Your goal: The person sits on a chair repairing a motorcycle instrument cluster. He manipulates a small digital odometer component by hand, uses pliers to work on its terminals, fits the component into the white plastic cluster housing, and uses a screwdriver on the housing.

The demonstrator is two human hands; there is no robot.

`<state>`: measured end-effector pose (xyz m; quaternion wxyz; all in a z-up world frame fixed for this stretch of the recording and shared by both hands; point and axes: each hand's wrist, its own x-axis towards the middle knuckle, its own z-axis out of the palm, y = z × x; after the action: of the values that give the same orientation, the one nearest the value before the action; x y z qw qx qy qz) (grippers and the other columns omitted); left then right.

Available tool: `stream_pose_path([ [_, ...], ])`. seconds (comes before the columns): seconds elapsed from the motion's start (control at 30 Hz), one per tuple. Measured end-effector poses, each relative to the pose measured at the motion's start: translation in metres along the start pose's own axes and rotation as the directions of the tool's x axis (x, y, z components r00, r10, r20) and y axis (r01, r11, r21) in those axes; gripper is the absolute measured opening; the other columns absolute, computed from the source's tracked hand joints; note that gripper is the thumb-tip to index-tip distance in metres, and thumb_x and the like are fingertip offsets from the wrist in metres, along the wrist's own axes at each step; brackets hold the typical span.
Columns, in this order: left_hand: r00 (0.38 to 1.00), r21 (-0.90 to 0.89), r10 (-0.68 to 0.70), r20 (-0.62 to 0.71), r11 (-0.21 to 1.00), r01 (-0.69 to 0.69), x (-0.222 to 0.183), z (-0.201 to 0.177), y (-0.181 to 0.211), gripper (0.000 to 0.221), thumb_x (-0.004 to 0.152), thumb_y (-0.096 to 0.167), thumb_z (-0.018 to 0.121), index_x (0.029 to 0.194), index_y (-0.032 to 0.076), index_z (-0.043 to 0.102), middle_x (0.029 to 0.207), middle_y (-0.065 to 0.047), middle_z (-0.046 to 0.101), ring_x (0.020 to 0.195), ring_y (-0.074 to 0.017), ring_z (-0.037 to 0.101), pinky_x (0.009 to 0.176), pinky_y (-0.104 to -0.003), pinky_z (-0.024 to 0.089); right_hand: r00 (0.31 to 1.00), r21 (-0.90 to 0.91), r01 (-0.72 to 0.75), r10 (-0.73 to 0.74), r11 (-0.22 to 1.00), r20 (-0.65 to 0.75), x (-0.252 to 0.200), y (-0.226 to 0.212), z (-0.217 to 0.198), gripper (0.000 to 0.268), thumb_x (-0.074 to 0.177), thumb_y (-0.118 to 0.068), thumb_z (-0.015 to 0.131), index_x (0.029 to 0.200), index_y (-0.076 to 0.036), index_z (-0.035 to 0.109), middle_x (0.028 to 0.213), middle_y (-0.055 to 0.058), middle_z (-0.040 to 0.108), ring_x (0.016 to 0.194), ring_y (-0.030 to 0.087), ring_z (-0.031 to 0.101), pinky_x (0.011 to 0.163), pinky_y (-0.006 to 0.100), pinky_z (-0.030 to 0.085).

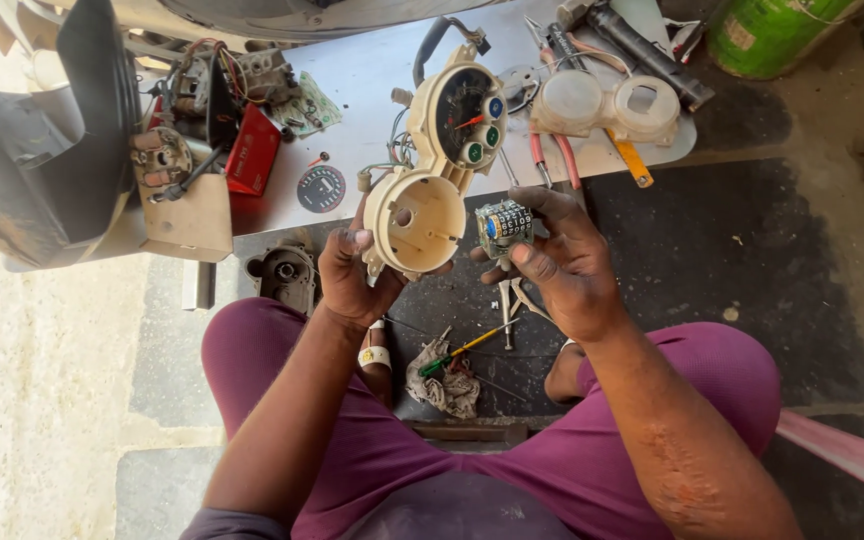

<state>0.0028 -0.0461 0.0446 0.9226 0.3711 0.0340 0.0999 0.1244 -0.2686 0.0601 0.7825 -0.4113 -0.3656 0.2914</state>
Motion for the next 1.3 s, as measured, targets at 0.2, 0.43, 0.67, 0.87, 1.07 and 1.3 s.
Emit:
stream_pose_path([
  [0.2, 0.999, 0.013, -0.01, -0.039, 1.0, 0.011, 0.001, 0.007, -0.003, 0.1, 0.074, 0.038, 0.068, 0.161, 0.012, 0.026, 0.153, -0.022, 0.045, 0.133, -0.042, 0.056, 0.098, -0.061, 0.057, 0.994, -0.061, -0.025, 0.019, 0.998, -0.108, -0.005, 0.003, -0.01, 0.036, 0.105, -0.019, 0.067, 0.136, -0.006, 0.056, 0.109, 0.009, 0.069, 0.096, 0.024, 0.076, 0.075, 0.036, 0.067],
  [0.43, 0.997, 0.008, -0.004, -0.076, 1.0, 0.005, 0.0, 0.005, -0.007, 0.101, 0.073, 0.035, 0.068, 0.163, 0.01, 0.027, 0.153, -0.021, 0.044, 0.133, -0.0408, 0.055, 0.096, -0.063, 0.056, 0.976, -0.098, -0.089, 0.067, 0.991, -0.206, -0.006, 0.0, -0.009, 0.036, 0.105, -0.026, 0.066, 0.132, -0.004, 0.056, 0.101, 0.007, 0.067, 0.084, 0.02, 0.076, 0.07, 0.035, 0.067],
  [0.67, 0.997, 0.029, 0.002, -0.08, 1.0, 0.0, -0.003, 0.002, -0.003, 0.1, 0.072, 0.032, 0.07, 0.161, 0.011, 0.028, 0.15, -0.019, 0.044, 0.133, -0.0409, 0.053, 0.096, -0.064, 0.056, 0.994, 0.064, -0.057, 0.063, 0.996, -0.093, -0.006, 0.002, -0.009, 0.035, 0.107, -0.025, 0.064, 0.133, -0.006, 0.053, 0.108, 0.01, 0.068, 0.09, 0.024, 0.076, 0.071, 0.038, 0.067],
  [0.87, 0.99, 0.204, 0.086, -0.109, 0.977, -0.063, 0.011, -0.013, 0.007, 0.1, 0.073, 0.034, 0.069, 0.161, 0.008, 0.03, 0.146, -0.026, 0.047, 0.124, -0.0409, 0.058, 0.089, -0.056, 0.055, 0.999, 0.13, -0.037, 0.04, 0.991, -0.02, -0.007, 0.009, -0.012, 0.03, 0.11, -0.021, 0.061, 0.136, -0.01, 0.052, 0.116, 0.013, 0.065, 0.097, 0.028, 0.075, 0.074, 0.041, 0.067],
  [1.07, 0.925, 0.792, 0.237, -0.298, 0.602, 0.101, 0.062, -0.023, 0.041, 0.099, 0.069, 0.027, 0.069, 0.159, 0.012, 0.031, 0.139, -0.025, 0.057, 0.111, -0.0363, 0.07, 0.086, -0.043, 0.065, 0.999, 0.186, -0.031, 0.034, 0.982, -0.013, -0.005, 0.015, -0.011, 0.027, 0.11, -0.019, 0.059, 0.136, -0.013, 0.051, 0.123, 0.011, 0.063, 0.104, 0.031, 0.074, 0.078, 0.043, 0.067],
  [1.3, 0.861, 0.919, 0.372, -0.347, -0.048, 0.391, 0.103, -0.069, 0.04, 0.09, 0.072, 0.031, 0.078, 0.154, 0.027, 0.042, 0.13, -0.02, 0.052, 0.113, -0.0339, 0.06, 0.088, -0.046, 0.057, 0.998, 0.188, -0.025, 0.035, 0.982, -0.046, 0.001, 0.021, -0.013, 0.029, 0.11, -0.018, 0.059, 0.137, -0.013, 0.051, 0.124, 0.013, 0.065, 0.116, 0.035, 0.072, 0.089, 0.046, 0.066],
])
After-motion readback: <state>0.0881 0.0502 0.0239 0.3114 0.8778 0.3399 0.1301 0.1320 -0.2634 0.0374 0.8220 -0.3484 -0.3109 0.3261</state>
